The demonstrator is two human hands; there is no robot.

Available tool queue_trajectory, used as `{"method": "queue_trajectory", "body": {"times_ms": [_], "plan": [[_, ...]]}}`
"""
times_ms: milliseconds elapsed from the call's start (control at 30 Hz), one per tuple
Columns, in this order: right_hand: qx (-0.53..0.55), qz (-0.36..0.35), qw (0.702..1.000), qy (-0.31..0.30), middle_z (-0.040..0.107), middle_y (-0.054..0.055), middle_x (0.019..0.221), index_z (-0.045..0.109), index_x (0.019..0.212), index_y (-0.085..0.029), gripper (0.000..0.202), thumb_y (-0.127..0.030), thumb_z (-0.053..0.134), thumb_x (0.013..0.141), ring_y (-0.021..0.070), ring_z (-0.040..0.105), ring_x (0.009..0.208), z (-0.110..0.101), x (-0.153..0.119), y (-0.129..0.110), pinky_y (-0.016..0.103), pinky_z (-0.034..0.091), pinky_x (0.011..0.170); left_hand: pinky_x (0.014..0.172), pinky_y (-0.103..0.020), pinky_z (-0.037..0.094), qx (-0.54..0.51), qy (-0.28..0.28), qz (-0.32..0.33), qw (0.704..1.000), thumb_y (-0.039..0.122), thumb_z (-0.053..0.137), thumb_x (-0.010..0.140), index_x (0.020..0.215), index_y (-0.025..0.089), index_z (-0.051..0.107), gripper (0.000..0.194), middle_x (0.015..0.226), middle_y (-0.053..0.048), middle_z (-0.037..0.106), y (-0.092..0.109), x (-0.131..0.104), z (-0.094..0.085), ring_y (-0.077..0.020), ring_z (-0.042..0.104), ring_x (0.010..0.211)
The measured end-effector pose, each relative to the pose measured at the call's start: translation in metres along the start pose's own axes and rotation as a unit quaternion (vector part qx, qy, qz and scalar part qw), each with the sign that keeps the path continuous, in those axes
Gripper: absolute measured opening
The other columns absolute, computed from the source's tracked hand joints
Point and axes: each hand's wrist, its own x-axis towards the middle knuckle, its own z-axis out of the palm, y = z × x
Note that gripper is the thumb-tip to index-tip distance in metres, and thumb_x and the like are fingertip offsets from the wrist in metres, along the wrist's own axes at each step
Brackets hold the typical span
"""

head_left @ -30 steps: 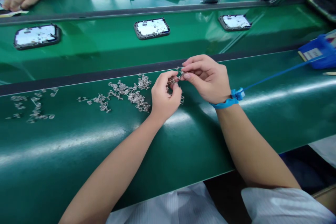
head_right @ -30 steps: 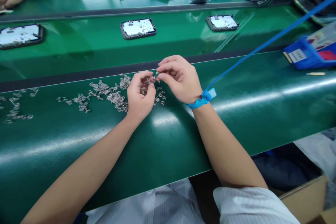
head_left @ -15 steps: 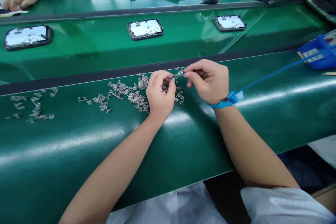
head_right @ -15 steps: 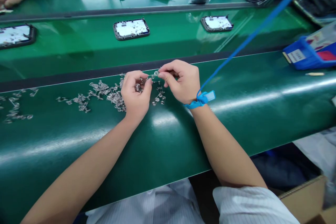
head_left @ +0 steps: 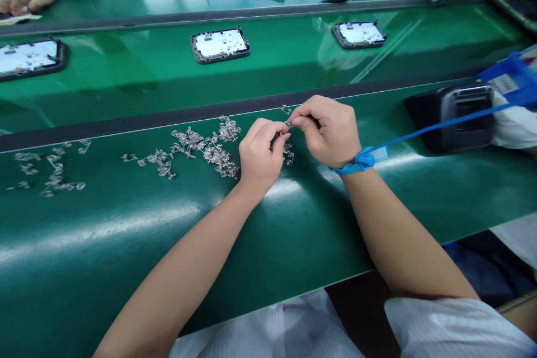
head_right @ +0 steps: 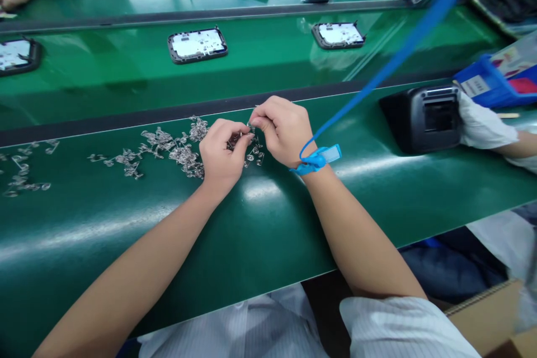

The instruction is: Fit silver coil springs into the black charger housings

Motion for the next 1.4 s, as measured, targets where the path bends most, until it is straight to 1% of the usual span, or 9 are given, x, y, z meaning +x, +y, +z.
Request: {"method": "queue_trajectory", "body": {"times_ms": [167,267,467,633,767,933,1200,1300,1400], "plan": [[-0.009,0.018,0.996,-0.084,0.071,0.004,0.080,0.068,0.078,-0.023,0.018,-0.023,0.055,0.090,0.0218,0.065,0.076,-0.009,0.001,0.002,0.036,0.049,0.071,0.065,-0.027,0.051,0.027,-0.035,-0.049,0.998,0.017,0.068,0.089,0.086,0.023,0.061,0.010,0.082,0.002,0.063,-0.003,-0.003,0.002,-0.0138,0.063,0.072],[0.008,0.036,0.992,-0.119,0.071,0.003,0.078,0.069,0.081,-0.022,0.015,-0.022,0.057,0.089,0.0196,0.062,0.070,-0.018,0.002,0.012,0.033,0.045,0.066,0.066,-0.026,0.052,-0.014,-0.050,-0.094,0.994,0.018,0.070,0.088,0.090,0.023,0.061,0.010,0.087,0.002,0.066,-0.003,-0.003,0.002,-0.0128,0.065,0.072],[-0.051,0.025,0.977,-0.207,0.067,0.003,0.077,0.073,0.081,-0.022,0.013,-0.024,0.062,0.088,0.0194,0.059,0.071,-0.021,-0.004,0.042,0.034,0.044,0.068,0.068,-0.026,0.055,-0.117,-0.014,-0.205,0.972,0.018,0.076,0.082,0.091,0.024,0.063,0.016,0.083,0.003,0.070,-0.005,0.000,0.004,-0.0118,0.065,0.071],[-0.063,-0.007,0.987,-0.146,0.065,0.010,0.105,0.076,0.084,-0.022,0.018,-0.038,0.070,0.086,0.0257,0.061,0.091,-0.014,-0.005,0.038,0.041,0.050,0.076,0.068,-0.025,0.055,-0.119,-0.018,-0.196,0.973,0.017,0.077,0.082,0.093,0.023,0.064,0.018,0.083,0.004,0.071,-0.004,0.001,0.004,-0.0111,0.065,0.069],[0.059,0.064,0.991,-0.100,0.068,0.005,0.083,0.074,0.088,-0.021,0.031,-0.050,0.064,0.094,0.0191,0.060,0.074,-0.011,-0.001,0.021,0.033,0.047,0.064,0.071,-0.027,0.054,-0.099,-0.029,-0.168,0.980,0.017,0.080,0.079,0.089,0.024,0.065,0.019,0.082,0.005,0.071,0.000,0.001,0.001,-0.0123,0.066,0.072],[0.251,0.170,0.944,-0.133,0.060,-0.002,0.060,0.065,0.074,-0.019,0.048,-0.065,0.078,0.079,0.0119,0.053,0.054,-0.004,0.000,0.011,0.026,0.040,0.049,0.073,-0.027,0.054,-0.066,-0.039,-0.119,0.990,0.017,0.080,0.081,0.087,0.024,0.067,0.016,0.081,0.005,0.072,0.003,0.001,0.000,-0.0129,0.067,0.073],[0.461,0.283,0.838,-0.073,0.055,-0.005,0.057,0.058,0.070,-0.020,0.044,-0.045,0.093,0.069,0.0073,0.045,0.049,-0.008,0.001,0.007,0.023,0.040,0.046,0.075,-0.027,0.056,-0.125,-0.029,-0.071,0.989,0.011,0.068,0.087,0.098,0.022,0.067,0.016,0.092,0.001,0.072,0.001,-0.001,0.003,-0.0132,0.069,0.081],[0.424,0.277,0.859,-0.071,0.061,-0.002,0.064,0.066,0.080,-0.019,0.038,-0.042,0.094,0.068,0.0105,0.054,0.056,-0.011,0.001,0.008,0.025,0.046,0.051,0.076,-0.028,0.057,-0.154,-0.029,-0.101,0.983,0.015,0.064,0.091,0.100,0.022,0.066,0.011,0.094,0.000,0.071,0.000,-0.003,0.004,-0.0141,0.070,0.083],[0.315,0.229,0.919,-0.057,0.068,0.003,0.075,0.072,0.084,-0.018,0.030,-0.039,0.090,0.072,0.0151,0.062,0.067,-0.013,0.002,0.007,0.029,0.052,0.059,0.076,-0.028,0.059,-0.206,-0.029,-0.152,0.966,0.018,0.066,0.091,0.100,0.022,0.066,0.010,0.094,-0.001,0.070,-0.002,-0.002,0.006,-0.0136,0.071,0.081]]}}
